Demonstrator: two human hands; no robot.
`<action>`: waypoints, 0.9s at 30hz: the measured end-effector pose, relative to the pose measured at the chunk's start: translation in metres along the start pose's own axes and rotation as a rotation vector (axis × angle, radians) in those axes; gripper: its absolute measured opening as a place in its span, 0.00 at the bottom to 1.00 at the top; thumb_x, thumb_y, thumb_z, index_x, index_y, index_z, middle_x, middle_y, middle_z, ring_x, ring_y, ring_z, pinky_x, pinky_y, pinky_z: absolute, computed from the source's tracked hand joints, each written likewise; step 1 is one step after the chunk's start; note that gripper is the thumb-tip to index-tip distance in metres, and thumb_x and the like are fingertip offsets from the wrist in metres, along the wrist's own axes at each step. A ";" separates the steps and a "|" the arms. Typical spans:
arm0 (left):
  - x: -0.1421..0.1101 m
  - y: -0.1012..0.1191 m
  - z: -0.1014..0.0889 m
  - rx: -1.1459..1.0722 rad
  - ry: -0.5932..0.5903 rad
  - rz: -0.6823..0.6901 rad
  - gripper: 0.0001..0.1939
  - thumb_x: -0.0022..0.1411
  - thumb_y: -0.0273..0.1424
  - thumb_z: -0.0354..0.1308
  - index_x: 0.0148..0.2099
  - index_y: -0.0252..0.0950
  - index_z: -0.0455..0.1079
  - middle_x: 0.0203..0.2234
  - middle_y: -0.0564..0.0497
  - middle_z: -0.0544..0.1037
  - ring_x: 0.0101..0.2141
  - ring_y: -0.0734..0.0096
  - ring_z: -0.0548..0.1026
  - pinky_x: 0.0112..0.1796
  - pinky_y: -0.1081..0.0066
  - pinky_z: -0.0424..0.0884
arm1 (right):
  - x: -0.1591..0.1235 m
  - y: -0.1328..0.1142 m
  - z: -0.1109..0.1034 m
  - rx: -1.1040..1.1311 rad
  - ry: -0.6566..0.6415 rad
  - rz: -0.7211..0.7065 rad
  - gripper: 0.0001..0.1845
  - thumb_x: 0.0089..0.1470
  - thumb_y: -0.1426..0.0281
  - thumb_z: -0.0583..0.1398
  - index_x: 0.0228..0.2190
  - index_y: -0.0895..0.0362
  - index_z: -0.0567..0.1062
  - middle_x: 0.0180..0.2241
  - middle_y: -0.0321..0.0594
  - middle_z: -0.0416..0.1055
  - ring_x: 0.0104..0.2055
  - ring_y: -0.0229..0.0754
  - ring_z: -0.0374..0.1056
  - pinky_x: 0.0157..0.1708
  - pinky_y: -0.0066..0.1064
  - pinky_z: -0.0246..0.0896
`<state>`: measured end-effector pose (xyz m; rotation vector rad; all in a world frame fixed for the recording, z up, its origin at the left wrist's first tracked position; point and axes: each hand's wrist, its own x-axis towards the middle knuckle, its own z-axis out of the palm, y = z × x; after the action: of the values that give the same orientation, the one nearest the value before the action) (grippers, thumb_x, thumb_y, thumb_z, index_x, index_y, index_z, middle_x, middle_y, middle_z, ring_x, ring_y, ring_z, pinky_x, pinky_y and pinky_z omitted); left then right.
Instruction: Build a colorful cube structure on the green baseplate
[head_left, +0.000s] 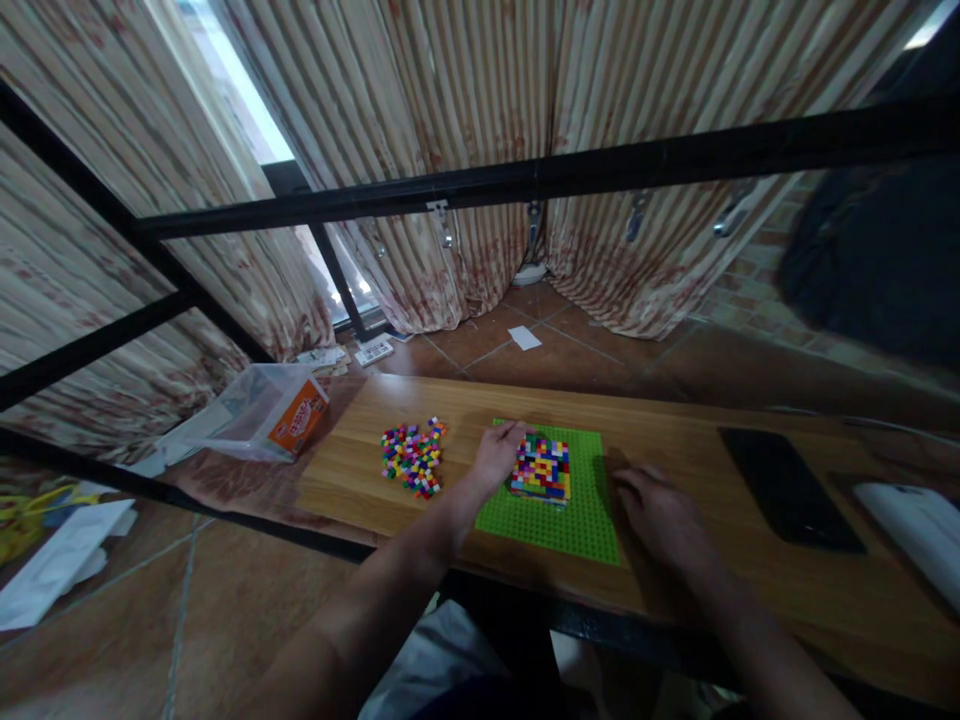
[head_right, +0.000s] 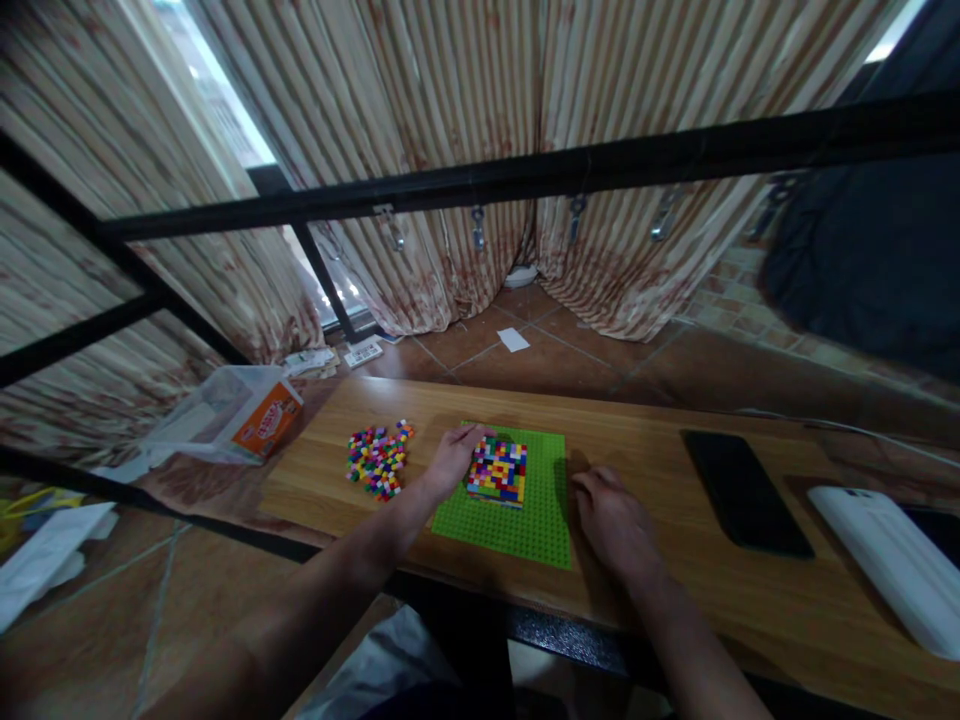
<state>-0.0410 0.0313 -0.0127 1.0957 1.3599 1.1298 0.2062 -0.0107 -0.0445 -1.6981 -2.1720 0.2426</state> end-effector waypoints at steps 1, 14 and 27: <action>0.001 0.000 0.002 0.003 -0.012 -0.012 0.15 0.59 0.36 0.54 0.33 0.33 0.78 0.19 0.55 0.70 0.23 0.76 0.64 0.28 0.74 0.61 | 0.000 0.000 0.000 0.001 0.000 0.004 0.17 0.61 0.70 0.49 0.39 0.57 0.77 0.42 0.45 0.73 0.37 0.42 0.71 0.40 0.35 0.66; 0.006 -0.014 0.012 0.137 0.016 0.033 0.15 0.60 0.35 0.53 0.31 0.32 0.77 0.17 0.57 0.67 0.21 0.78 0.62 0.24 0.75 0.57 | -0.001 0.013 0.009 -0.012 0.012 -0.022 0.19 0.62 0.66 0.47 0.41 0.56 0.77 0.42 0.45 0.74 0.36 0.44 0.72 0.38 0.36 0.67; 0.006 -0.003 -0.079 0.714 0.444 0.110 0.17 0.60 0.21 0.50 0.49 0.32 0.73 0.45 0.40 0.78 0.46 0.64 0.75 0.48 0.68 0.67 | -0.003 0.014 0.010 0.000 0.006 -0.032 0.20 0.61 0.65 0.47 0.41 0.56 0.77 0.43 0.46 0.74 0.37 0.45 0.73 0.38 0.37 0.68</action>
<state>-0.1207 0.0314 -0.0122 1.4838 2.1773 1.0200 0.2161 -0.0094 -0.0591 -1.6605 -2.1928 0.2287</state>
